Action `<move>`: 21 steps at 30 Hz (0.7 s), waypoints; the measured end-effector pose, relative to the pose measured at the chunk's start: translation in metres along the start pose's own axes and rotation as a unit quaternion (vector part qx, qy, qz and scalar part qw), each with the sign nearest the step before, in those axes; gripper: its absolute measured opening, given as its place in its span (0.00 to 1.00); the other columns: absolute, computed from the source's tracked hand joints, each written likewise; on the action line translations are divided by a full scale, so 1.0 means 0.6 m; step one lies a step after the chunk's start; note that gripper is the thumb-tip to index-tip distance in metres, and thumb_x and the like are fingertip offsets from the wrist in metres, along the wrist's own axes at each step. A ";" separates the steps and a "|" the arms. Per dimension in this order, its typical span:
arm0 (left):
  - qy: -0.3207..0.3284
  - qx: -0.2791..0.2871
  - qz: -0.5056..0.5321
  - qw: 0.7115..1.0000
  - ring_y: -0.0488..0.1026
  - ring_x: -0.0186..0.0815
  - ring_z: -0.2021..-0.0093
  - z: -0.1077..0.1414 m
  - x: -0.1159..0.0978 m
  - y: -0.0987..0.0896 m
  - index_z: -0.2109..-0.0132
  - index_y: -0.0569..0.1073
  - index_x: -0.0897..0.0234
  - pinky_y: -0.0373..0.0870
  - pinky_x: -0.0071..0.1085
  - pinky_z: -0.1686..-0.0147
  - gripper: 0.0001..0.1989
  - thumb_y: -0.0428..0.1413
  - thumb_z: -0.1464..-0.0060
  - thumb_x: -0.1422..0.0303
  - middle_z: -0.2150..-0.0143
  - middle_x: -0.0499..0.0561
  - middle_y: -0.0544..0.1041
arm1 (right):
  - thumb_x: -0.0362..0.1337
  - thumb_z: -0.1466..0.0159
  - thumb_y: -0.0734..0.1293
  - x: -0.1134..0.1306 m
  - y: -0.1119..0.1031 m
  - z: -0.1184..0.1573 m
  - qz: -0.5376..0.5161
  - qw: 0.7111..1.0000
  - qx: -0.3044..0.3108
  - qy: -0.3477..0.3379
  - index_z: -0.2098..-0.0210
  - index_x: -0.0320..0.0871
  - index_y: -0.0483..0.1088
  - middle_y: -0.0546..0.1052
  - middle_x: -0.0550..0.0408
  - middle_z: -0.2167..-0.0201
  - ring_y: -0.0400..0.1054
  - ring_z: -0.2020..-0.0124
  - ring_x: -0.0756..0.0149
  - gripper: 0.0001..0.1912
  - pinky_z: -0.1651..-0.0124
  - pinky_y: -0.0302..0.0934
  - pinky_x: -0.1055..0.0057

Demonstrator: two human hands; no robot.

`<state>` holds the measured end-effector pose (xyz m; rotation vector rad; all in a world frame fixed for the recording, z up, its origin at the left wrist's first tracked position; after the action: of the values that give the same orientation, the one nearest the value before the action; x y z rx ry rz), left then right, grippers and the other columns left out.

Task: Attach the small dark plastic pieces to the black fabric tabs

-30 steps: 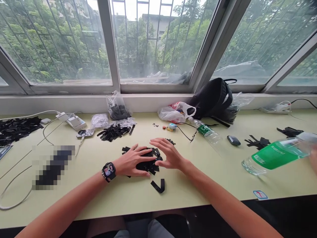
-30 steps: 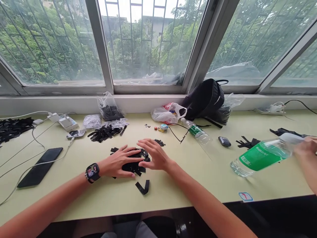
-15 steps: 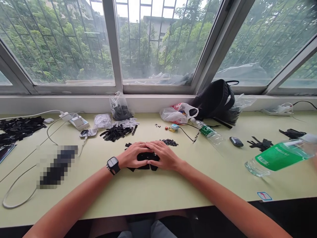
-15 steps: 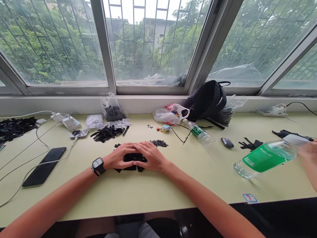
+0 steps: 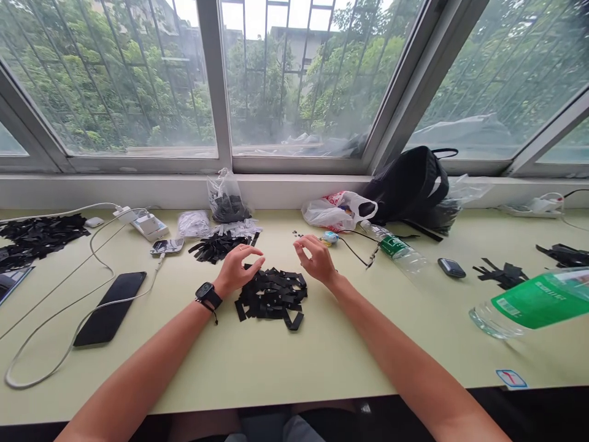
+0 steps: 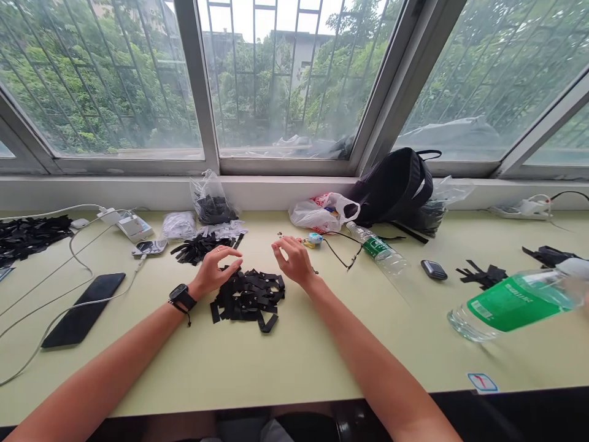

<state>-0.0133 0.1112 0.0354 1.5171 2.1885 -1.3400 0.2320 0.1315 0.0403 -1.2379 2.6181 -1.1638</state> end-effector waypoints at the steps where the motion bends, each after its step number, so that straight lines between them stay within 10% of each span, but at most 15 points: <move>1: -0.004 -0.002 -0.008 1.000 0.76 0.43 0.54 0.002 0.006 -0.002 0.57 0.78 0.58 0.73 0.44 0.50 0.11 0.55 0.35 0.59 0.57 0.53 0.81 | 0.47 0.26 0.57 -0.006 -0.005 0.005 0.011 1.000 0.013 0.000 0.58 0.48 0.75 0.78 0.49 0.65 0.72 0.59 0.53 0.17 0.51 0.66 0.55; 10: -0.012 0.017 -0.006 1.000 0.76 0.39 0.62 0.008 0.017 0.003 0.60 0.79 0.58 0.75 0.40 0.56 0.11 0.56 0.36 0.59 0.64 0.51 0.80 | 0.53 0.34 0.69 -0.057 -0.064 0.086 0.031 0.982 0.185 0.000 0.32 0.53 0.63 0.70 0.51 0.36 0.63 0.35 0.46 0.34 0.34 0.62 0.47; 21: -0.020 0.018 0.002 1.000 0.76 0.36 0.63 0.007 0.019 0.007 0.61 0.79 0.60 0.73 0.33 0.62 0.07 0.57 0.38 0.64 0.64 0.51 0.80 | 0.52 0.30 0.64 -0.095 0.034 0.028 -0.012 0.968 0.249 0.006 0.30 0.51 0.60 0.61 0.52 0.30 0.56 0.30 0.52 0.32 0.29 0.55 0.52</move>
<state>-0.0166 0.1163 0.0237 1.4924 2.1466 -1.4028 0.2629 0.1680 -0.0008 -1.1520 2.1123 -1.6929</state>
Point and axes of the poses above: each hand's wrist, its own z-axis away from the middle knuckle, its own y-axis out of the palm, x = y × z, the point moved 5 cm from there along -z, towards the middle knuckle
